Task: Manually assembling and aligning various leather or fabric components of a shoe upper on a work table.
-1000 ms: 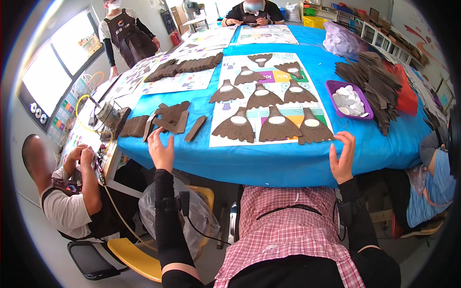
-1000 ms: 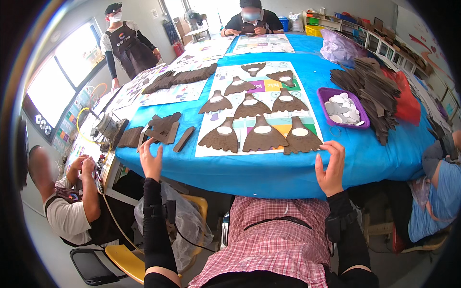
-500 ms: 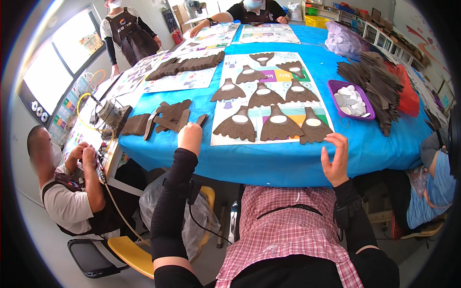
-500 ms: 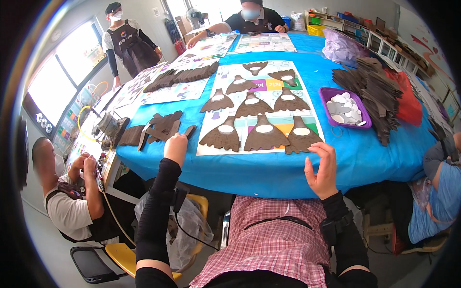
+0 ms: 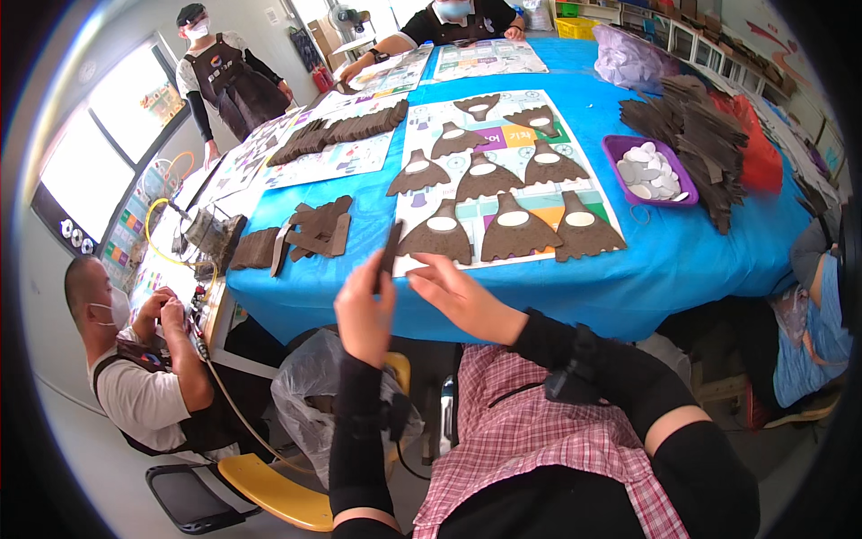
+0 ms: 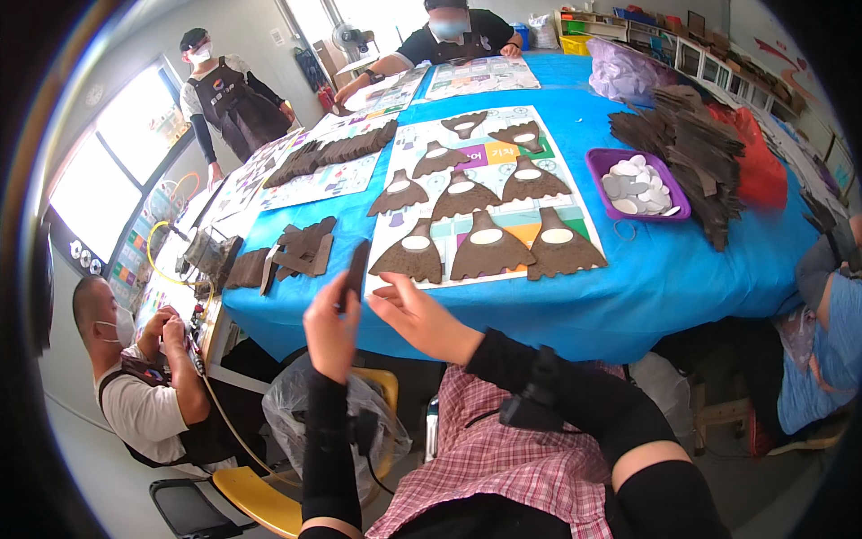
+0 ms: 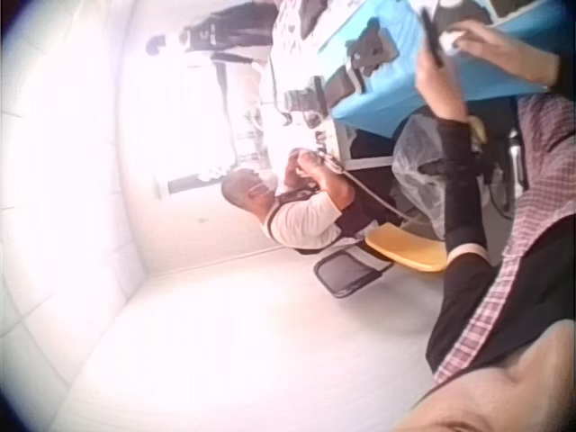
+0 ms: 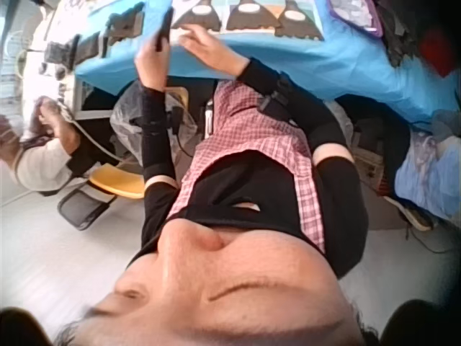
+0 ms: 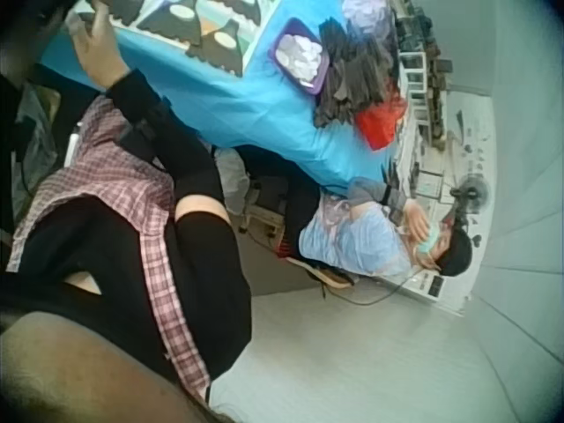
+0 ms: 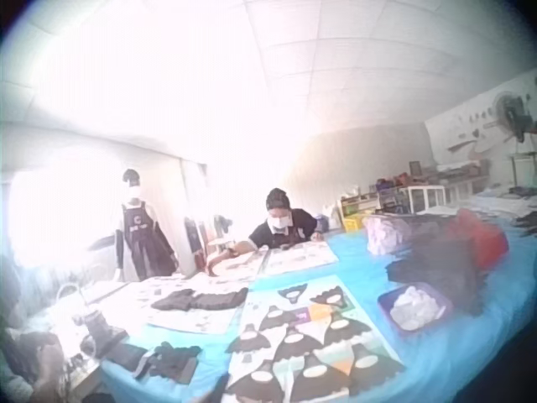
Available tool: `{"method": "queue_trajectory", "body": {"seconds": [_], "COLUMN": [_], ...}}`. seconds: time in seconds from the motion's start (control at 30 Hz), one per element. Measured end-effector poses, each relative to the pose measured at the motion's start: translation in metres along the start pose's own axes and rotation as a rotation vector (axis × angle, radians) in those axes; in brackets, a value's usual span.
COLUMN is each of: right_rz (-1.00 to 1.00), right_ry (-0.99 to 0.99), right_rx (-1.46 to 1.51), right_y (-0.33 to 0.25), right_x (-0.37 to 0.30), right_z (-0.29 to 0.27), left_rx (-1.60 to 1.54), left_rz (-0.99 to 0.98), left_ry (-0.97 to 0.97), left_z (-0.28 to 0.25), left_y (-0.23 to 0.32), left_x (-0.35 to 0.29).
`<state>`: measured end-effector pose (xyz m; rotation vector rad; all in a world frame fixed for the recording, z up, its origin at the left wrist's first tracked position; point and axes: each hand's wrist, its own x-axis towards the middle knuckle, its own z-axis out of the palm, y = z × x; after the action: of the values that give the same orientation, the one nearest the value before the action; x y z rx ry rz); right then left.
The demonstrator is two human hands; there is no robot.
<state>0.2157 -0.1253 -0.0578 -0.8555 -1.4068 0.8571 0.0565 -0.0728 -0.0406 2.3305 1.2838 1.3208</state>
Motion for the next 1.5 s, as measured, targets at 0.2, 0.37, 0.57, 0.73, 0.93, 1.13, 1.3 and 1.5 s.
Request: {"method": "queue_trajectory", "body": {"seconds": [0.2, 0.37, 0.57, 0.73, 0.93, 1.13, 1.3, 1.5], "right_rz": [0.439, 0.416, 0.453, 0.607, 0.578, 0.555, 0.451, 0.561], "right_ry": [0.139, 0.053, 0.019, -0.038, -0.075, 0.037, 0.038, 0.169], "right_rx": [0.670, 0.521, 0.699, 0.974, 1.147, 1.056, 1.011, 1.131], "right_y": [0.027, 0.050, 0.067, 0.089, 0.100, 0.082, 0.095, 0.088], "right_x": [0.049, 0.056, 0.090, 0.105, 0.105, 0.103, 0.104, 0.105], "right_z": [0.046, 0.080, 0.090, 0.096, 0.091, 0.094, 0.098, 0.095], "left_rx": [-0.241, 0.500, 0.496, 0.121, -0.829, -0.867, -0.200, 0.424], "left_rz": [0.100, -0.041, -0.139, -0.307, -0.549, -0.608, -0.269, -0.106], "left_ry": [-0.068, 0.079, -0.035, -0.017, -0.024, -0.215, 0.058, -0.040], "left_z": [-0.010, -0.010, -0.005, -0.023, -0.035, -0.030, -0.021, -0.016], "left_y": [-0.017, -0.136, -0.155, -0.174, -0.123, -0.104, -0.141, -0.159], "left_x": [0.016, 0.046, 0.070, 0.065, 0.042, 0.019, 0.034, 0.048]}}
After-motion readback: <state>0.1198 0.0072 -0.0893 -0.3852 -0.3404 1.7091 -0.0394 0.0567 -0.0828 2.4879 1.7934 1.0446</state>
